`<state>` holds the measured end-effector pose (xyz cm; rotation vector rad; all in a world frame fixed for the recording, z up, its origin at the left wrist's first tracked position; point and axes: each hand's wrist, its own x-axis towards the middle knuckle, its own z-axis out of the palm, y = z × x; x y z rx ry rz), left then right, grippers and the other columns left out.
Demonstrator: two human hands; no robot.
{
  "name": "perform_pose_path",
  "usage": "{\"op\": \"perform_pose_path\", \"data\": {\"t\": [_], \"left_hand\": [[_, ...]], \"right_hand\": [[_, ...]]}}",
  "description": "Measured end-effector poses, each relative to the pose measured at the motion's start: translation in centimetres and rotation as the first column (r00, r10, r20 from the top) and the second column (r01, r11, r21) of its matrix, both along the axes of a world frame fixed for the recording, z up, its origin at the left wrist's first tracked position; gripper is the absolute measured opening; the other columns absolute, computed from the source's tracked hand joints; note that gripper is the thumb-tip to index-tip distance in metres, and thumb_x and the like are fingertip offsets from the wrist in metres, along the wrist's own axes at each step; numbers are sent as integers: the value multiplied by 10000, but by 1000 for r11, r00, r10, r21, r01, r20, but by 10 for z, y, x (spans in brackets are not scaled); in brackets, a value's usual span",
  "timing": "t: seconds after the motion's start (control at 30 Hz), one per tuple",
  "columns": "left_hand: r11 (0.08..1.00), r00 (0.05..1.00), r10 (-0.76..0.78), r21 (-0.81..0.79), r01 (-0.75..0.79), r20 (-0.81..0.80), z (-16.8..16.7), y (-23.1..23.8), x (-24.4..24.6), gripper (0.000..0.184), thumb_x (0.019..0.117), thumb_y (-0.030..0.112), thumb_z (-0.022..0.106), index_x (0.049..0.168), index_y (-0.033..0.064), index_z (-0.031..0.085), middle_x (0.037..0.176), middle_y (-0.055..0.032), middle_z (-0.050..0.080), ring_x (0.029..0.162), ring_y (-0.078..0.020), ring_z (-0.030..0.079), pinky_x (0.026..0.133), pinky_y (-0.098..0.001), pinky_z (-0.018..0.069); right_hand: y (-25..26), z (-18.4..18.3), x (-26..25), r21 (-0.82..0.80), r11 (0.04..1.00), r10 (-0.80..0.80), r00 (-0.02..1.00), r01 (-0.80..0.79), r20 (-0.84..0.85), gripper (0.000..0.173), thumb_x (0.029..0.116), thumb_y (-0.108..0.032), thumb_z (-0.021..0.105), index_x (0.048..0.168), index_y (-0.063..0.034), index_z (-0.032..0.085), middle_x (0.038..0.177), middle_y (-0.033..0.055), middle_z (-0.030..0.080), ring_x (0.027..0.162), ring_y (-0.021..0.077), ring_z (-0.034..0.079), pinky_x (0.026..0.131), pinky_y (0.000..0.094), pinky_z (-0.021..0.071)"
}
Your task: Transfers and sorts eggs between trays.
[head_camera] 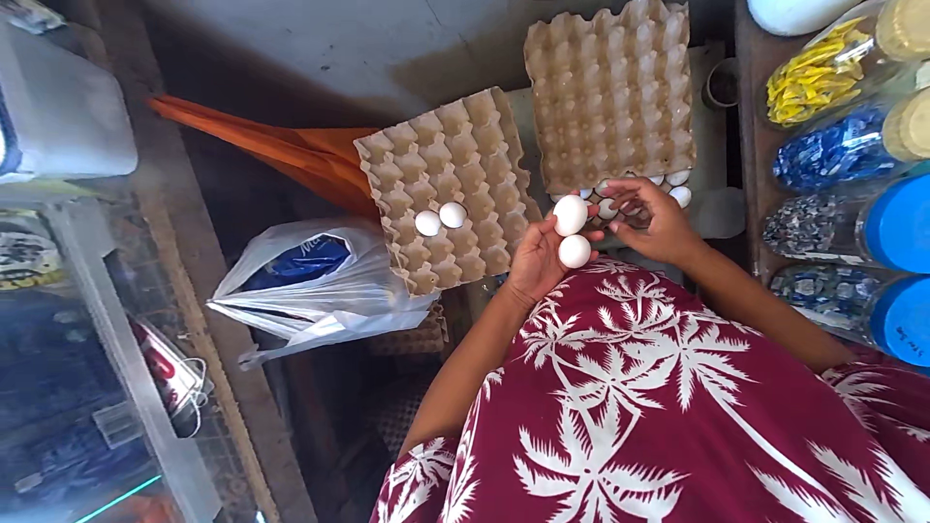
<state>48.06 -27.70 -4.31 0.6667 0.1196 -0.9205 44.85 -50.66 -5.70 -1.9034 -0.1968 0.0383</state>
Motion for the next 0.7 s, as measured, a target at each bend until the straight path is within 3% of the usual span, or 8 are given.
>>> {"op": "perform_pose_path", "data": {"t": [0.1,0.17,0.33,0.4,0.47,0.57,0.7], "left_hand": [[996,998,-64,64,63,14,2,-3,0,489,1083,301,141,1483,165,387,1340,-98,630,1019,-220,697,842,-365,586],[993,995,-93,80,91,29,1,-4,-1,439,1081,296,174,1421,164,419,1262,-77,659,1018,-208,694,860,-374,585],[992,995,-95,84,93,27,2,-4,-1,406,1074,289,210,1364,156,462,1119,-63,682,967,-194,696,843,-362,589],[995,998,-60,81,59,6,2,-3,-2,394,1075,291,209,1331,162,480,1105,-46,684,975,-174,694,863,-349,584],[997,1000,-3,80,4,-9,0,-3,-2,401,1082,301,199,1351,163,462,1108,-56,682,984,-181,692,869,-354,579],[997,998,62,36,-61,-27,0,-3,-2,487,1083,298,172,1503,170,383,1177,-86,662,998,-206,683,864,-364,578],[995,995,94,-11,-94,-17,0,-3,-1,491,1090,328,152,1493,164,382,1309,-86,629,1095,-206,671,912,-367,568]], "right_hand": [[8,20,12,-102,982,170,977,-158,132,564,842,-80,681,1383,36,570,1393,205,600,1298,333,561,1087,461,465],[11,22,18,-161,961,249,955,-224,161,530,830,-73,685,1351,-3,624,1411,179,604,1328,360,544,1120,493,436],[14,25,18,-203,946,283,948,-251,144,493,855,-79,669,1346,-41,648,1404,167,607,1303,361,550,1092,481,456],[17,29,13,-256,945,249,954,-201,168,470,867,-153,650,1328,-64,666,1440,178,575,1291,371,543,1062,492,463],[21,30,8,-318,939,220,940,-132,260,431,908,-305,628,1254,-57,699,1339,196,622,1197,363,579,1002,472,480],[30,26,3,-372,926,196,921,-61,337,503,929,-472,680,1123,-8,701,1068,188,680,992,316,665,850,415,556],[34,25,4,-424,902,219,930,-78,296,513,897,-477,726,1095,-4,695,1044,189,677,975,324,666,830,412,558]]}}
